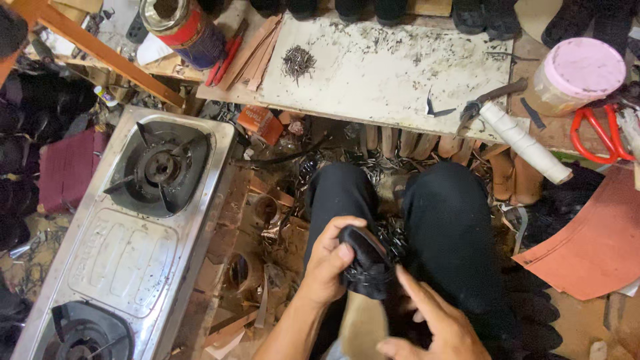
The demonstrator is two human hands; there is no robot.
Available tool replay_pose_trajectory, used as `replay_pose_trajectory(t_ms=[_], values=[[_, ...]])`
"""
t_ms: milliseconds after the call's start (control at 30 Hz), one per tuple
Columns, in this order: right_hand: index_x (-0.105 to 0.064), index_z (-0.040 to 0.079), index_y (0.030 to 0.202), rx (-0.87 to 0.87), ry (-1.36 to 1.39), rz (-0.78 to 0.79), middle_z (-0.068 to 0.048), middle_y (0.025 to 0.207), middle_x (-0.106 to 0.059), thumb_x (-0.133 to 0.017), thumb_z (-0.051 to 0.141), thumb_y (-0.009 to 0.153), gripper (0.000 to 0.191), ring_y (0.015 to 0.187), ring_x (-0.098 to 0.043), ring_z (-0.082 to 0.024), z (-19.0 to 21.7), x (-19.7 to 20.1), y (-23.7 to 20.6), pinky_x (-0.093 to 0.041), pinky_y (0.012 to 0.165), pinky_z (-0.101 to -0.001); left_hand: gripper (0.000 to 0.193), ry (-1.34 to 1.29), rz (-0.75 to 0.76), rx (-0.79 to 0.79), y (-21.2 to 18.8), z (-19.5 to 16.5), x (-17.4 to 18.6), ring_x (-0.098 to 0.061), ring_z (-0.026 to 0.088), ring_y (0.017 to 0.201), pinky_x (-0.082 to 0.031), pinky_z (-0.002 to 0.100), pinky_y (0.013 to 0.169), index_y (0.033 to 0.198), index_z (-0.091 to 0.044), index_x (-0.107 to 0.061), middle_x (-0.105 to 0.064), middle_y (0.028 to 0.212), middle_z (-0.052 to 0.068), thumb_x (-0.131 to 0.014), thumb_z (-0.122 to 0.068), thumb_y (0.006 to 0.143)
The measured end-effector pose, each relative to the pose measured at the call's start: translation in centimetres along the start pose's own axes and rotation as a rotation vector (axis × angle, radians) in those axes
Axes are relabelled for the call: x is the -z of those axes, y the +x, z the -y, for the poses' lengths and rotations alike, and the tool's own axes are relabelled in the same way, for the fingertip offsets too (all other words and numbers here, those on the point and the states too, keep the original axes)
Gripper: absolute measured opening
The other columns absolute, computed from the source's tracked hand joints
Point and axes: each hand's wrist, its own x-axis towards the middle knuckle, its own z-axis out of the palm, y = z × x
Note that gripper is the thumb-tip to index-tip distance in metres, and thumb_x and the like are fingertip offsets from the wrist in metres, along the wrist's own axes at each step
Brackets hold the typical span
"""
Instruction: The person sits on the floor with a shoe upper on their lap, applies adhesive to the sole and upper, presses the sole onto the shoe, and repeatedly hammers the sole edge to bond it, working the shoe over and turning it while hammering different sections.
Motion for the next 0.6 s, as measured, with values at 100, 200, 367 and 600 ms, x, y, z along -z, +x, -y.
replay_pose_trajectory(t_ms=[100, 200, 367, 600], values=[[-0.064, -0.004, 0.127, 0.017, 0.241, -0.071, -0.014, 0.112, -0.07, -0.073, 0.016, 0.085, 0.047, 0.095, -0.076, -0.02, 0.4, 1.4, 0.5, -0.059, 0.085, -0.0316, 0.064, 0.038, 0.018, 0.094, -0.2, 0.2, 0.0, -0.068, 0.021, 0.098, -0.053, 0.033, 0.09, 0.138, 0.003, -0.057, -0.07, 0.109, 0.015, -0.07, -0.044, 0.097], [-0.074, -0.007, 0.11, -0.012, 0.376, -0.087, -0.013, 0.102, -0.073, -0.066, 0.008, 0.093, 0.024, 0.089, -0.074, -0.017, 0.7, 3.0, 1.8, -0.058, 0.08, -0.0283, 0.066, 0.133, 0.071, 0.144, -0.9, 0.9, -0.8, -0.066, 0.015, 0.104, -0.052, 0.029, 0.095, 0.137, 0.002, -0.059, -0.069, 0.113, 0.009, -0.069, -0.048, 0.095], [-0.078, -0.007, 0.095, -0.163, 0.507, 0.031, -0.009, 0.083, -0.071, -0.068, 0.009, 0.093, 0.019, 0.075, -0.068, -0.014, 1.4, 4.6, 3.4, -0.056, 0.069, -0.0282, 0.062, 0.107, 0.108, 0.216, -1.0, 1.4, -1.9, -0.066, 0.015, 0.1, -0.052, 0.03, 0.094, 0.136, 0.003, -0.06, -0.07, 0.11, 0.007, -0.07, -0.043, 0.094], [-0.08, -0.004, 0.085, -0.28, 0.481, 0.096, -0.005, 0.072, -0.072, -0.072, 0.01, 0.088, 0.015, 0.064, -0.067, -0.011, 1.9, 5.8, 3.8, -0.055, 0.06, -0.0267, 0.059, 0.171, 0.218, 0.176, -1.2, 0.7, -2.7, -0.067, 0.015, 0.108, -0.052, 0.03, 0.101, 0.14, 0.002, -0.059, -0.072, 0.115, 0.009, -0.066, -0.039, 0.098]])
